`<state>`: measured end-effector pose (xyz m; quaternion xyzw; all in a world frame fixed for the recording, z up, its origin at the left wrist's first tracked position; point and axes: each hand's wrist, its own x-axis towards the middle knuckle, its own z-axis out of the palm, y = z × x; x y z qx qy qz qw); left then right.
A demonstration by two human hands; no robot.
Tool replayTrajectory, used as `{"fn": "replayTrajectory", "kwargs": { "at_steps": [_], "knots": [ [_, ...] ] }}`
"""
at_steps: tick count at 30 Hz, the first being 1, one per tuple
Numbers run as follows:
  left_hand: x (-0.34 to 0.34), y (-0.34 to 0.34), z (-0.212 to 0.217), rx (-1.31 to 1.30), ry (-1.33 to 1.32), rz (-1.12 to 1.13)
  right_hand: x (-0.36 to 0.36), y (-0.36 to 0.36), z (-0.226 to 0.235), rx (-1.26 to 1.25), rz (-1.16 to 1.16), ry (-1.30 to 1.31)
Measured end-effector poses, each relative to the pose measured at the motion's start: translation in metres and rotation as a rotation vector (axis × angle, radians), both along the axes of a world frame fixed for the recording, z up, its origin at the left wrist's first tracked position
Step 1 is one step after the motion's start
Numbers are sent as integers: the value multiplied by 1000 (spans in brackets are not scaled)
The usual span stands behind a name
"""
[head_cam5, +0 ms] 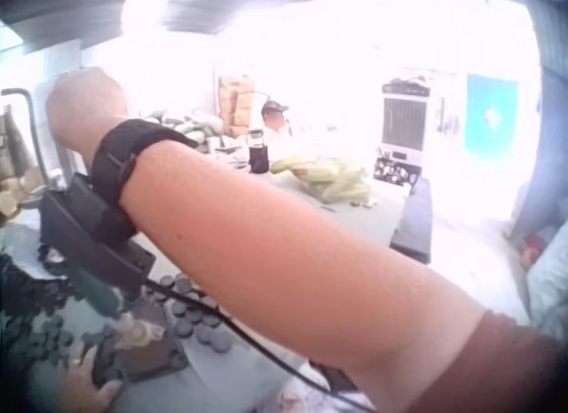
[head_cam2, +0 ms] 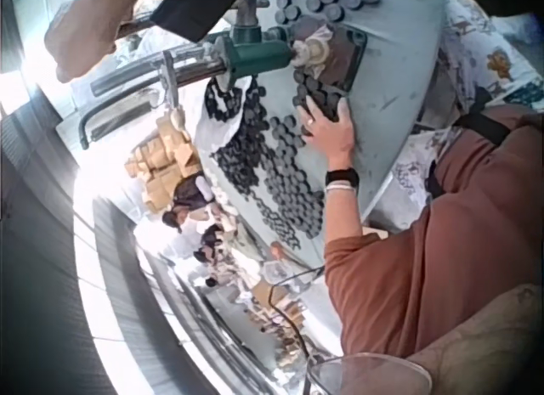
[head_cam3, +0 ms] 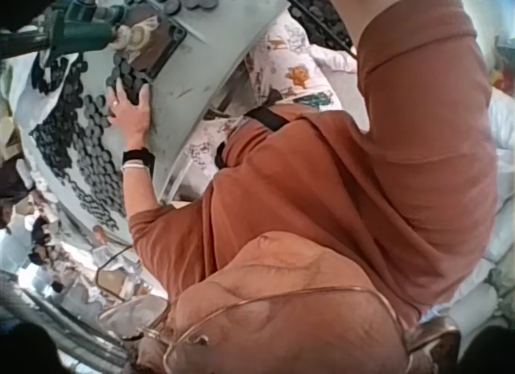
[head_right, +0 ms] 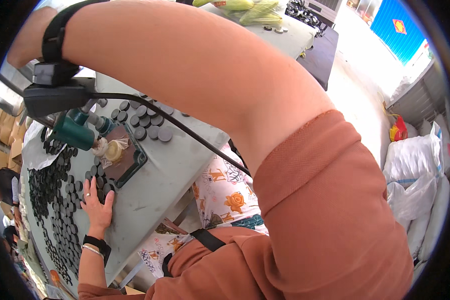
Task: The person picks up a black disc, places it onto the base of a press, and pulls the lever to compress it. They then remove the pressed disc and set it aside before repeating the process with another disc.
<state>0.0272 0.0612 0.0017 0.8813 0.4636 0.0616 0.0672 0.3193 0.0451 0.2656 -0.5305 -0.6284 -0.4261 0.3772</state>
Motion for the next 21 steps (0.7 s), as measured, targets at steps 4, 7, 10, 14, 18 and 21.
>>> {"fn": "replayTrajectory", "kwargs": {
  "at_steps": [4, 7, 10, 14, 18, 21],
  "knots": [
    [2, -8, 12, 43, 1, -42, 16, 7, -6, -13, 22, -53],
    [7, -23, 29, 41, -139, -105, 27, 33, -11, -14, 32, -101],
    [16, -43, 51, -53, -418, -230, 40, 68, -13, -18, 33, -142],
    [27, -81, 64, -174, -605, -339, 64, 79, -19, 22, 16, -181],
    [30, -106, 51, -279, -695, -306, 87, 21, -86, -206, -33, 314],
    [30, -113, 31, -368, -655, -299, 90, -22, -173, -750, 60, 516]
  ]
}}
